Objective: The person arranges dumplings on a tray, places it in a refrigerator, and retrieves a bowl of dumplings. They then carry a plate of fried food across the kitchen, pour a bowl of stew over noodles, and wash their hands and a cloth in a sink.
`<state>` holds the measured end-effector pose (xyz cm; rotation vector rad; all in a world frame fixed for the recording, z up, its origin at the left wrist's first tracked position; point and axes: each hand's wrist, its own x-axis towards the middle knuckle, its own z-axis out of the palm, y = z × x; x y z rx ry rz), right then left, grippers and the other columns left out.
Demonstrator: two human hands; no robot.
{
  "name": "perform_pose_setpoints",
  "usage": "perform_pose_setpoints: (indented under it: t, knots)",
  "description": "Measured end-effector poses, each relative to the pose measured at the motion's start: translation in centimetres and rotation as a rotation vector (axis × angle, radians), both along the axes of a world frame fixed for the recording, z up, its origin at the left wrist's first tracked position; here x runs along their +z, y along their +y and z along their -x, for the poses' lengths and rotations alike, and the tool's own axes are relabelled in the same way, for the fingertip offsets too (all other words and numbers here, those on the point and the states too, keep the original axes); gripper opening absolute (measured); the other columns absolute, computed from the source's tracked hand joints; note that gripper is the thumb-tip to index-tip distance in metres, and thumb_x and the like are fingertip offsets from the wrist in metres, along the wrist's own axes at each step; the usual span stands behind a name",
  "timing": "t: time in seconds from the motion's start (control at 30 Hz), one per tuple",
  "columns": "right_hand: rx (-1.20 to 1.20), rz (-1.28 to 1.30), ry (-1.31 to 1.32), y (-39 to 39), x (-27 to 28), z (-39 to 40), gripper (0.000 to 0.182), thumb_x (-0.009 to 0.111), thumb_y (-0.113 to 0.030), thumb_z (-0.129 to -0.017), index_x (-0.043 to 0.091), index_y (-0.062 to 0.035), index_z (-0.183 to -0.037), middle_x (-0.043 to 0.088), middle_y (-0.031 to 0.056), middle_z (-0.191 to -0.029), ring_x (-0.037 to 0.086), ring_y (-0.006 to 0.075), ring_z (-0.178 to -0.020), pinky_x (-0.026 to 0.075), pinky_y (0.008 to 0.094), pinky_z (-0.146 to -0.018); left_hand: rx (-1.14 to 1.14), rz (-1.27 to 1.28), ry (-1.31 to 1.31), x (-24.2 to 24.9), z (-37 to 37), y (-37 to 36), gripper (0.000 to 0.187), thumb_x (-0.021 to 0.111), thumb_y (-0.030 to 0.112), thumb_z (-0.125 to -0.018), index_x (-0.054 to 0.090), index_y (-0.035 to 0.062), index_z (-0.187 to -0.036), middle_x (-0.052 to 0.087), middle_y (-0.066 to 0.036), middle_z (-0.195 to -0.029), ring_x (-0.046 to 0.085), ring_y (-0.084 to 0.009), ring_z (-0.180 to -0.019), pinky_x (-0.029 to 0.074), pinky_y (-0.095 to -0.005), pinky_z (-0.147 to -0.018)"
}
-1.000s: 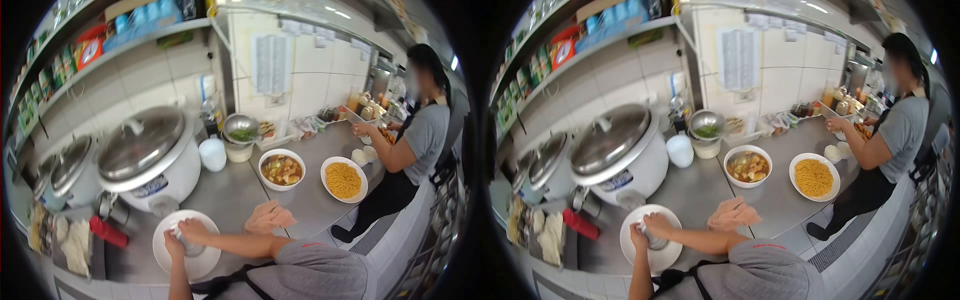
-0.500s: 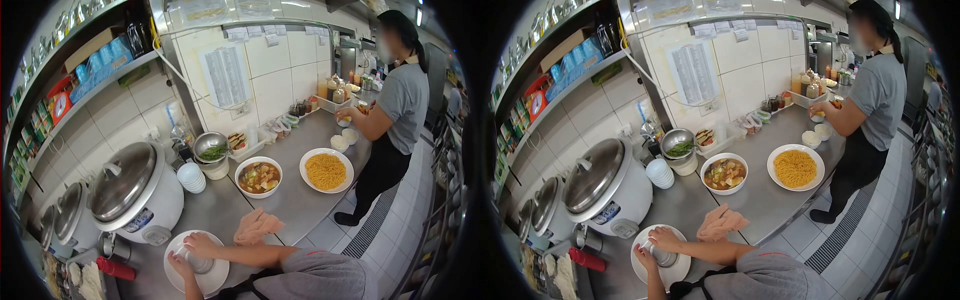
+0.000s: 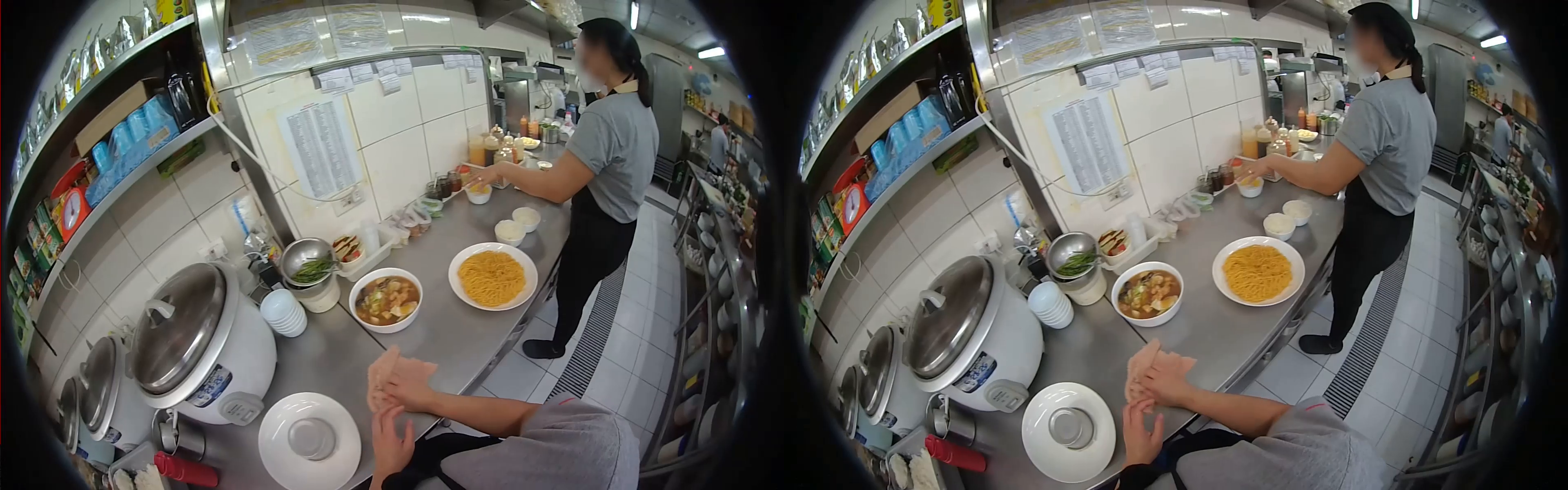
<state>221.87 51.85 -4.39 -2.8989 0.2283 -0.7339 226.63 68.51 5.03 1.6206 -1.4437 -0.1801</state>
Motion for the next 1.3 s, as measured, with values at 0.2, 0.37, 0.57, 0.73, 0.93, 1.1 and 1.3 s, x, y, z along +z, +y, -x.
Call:
perform_pose_setpoints:
  t: [0.2, 0.37, 0.57, 0.73, 0.93, 1.1, 1.3]
  knots:
    - [0.21, -0.563, 0.044, -7.1, 9.2, -0.3, 0.02, 0.053, -0.019, -0.079, 0.054, -0.0052, -0.094, 0.053, 0.0124, -0.093, 0.053, 0.0303, -0.087, 0.042, 0.0372, -0.076, 0.24, -0.059, -0.164, -2.5, 0.4, -5.3, 0.041, 0.06, 0.011, -0.072, 0.043, 0.0003, -0.108, 0.037, -0.021, -0.114, 0.037, -0.0379, -0.109, 0.031, -0.0411, -0.093]
    - [0.038, -0.148, -0.359, -26.7, 21.7, 3.7, 0.02, 0.054, -0.01, -0.074, 0.058, -0.0056, -0.093, 0.055, 0.0135, -0.097, 0.051, 0.0301, -0.093, 0.042, 0.0361, -0.08, 0.628, -0.342, -0.46, -4.6, 1.9, -10.4, 0.033, 0.057, 0.027, -0.07, 0.057, 0.0059, -0.094, 0.049, -0.014, -0.104, 0.043, -0.033, -0.099, 0.029, -0.0417, -0.088]
    - [-0.434, 0.138, -0.518, -58.2, 33.6, 3.3, 0.018, 0.049, -0.008, -0.073, 0.056, -0.0033, -0.089, 0.052, 0.0178, -0.094, 0.05, 0.0332, -0.09, 0.043, 0.0419, -0.078, 0.838, -0.349, -0.402, -2.0, 2.2, -16.9, 0.022, 0.047, 0.024, -0.084, 0.062, 0.0113, -0.095, 0.06, -0.008, -0.089, 0.058, -0.0226, -0.076, 0.045, -0.0306, -0.066]
    - [-0.602, 0.408, -0.663, -73.6, 42.1, -2.1, 0.038, 0.041, -0.009, -0.076, 0.045, -0.0015, -0.114, 0.042, 0.0171, -0.119, 0.044, 0.0329, -0.105, 0.041, 0.0413, -0.085, 0.985, -0.488, -0.391, -4.0, 2.0, -18.1, 0.029, 0.049, 0.031, -0.083, 0.064, 0.0069, -0.088, 0.061, -0.01, -0.081, 0.058, -0.0244, -0.07, 0.046, -0.0318, -0.064]
    - [-0.398, 0.315, -0.818, -75.8, 44.9, -3.6, 0.042, 0.042, -0.017, -0.08, 0.041, -0.0028, -0.12, 0.037, 0.0179, -0.126, 0.039, 0.0335, -0.113, 0.036, 0.0406, -0.092, 1.089, -0.411, -0.68, -7.7, 0.7, -16.6, 0.039, 0.05, 0.039, -0.08, 0.064, 0.0031, -0.082, 0.061, -0.012, -0.073, 0.058, -0.0258, -0.069, 0.046, -0.0359, -0.064]
    - [-0.485, 0.208, -0.844, -85.0, 42.8, 0.3, 0.043, 0.042, -0.023, -0.083, 0.04, -0.0023, -0.121, 0.034, 0.023, -0.127, 0.035, 0.0333, -0.118, 0.03, 0.0415, -0.097, 1.083, -0.456, -0.697, -7.7, 0.6, -16.9, 0.04, 0.049, 0.04, -0.079, 0.063, 0.0025, -0.085, 0.061, -0.013, -0.074, 0.058, -0.0258, -0.069, 0.047, -0.0364, -0.064]
    - [-0.494, 0.222, -0.682, -90.7, 45.7, 4.9, 0.044, 0.041, -0.022, -0.082, 0.04, -0.0015, -0.121, 0.037, 0.0236, -0.125, 0.037, 0.0338, -0.116, 0.028, 0.0407, -0.098, 1.175, -0.481, -0.509, -6.5, 2.1, -18.8, 0.029, 0.049, 0.028, -0.072, 0.062, 0.0081, -0.089, 0.059, -0.011, -0.084, 0.053, -0.0275, -0.086, 0.029, -0.0404, -0.087]
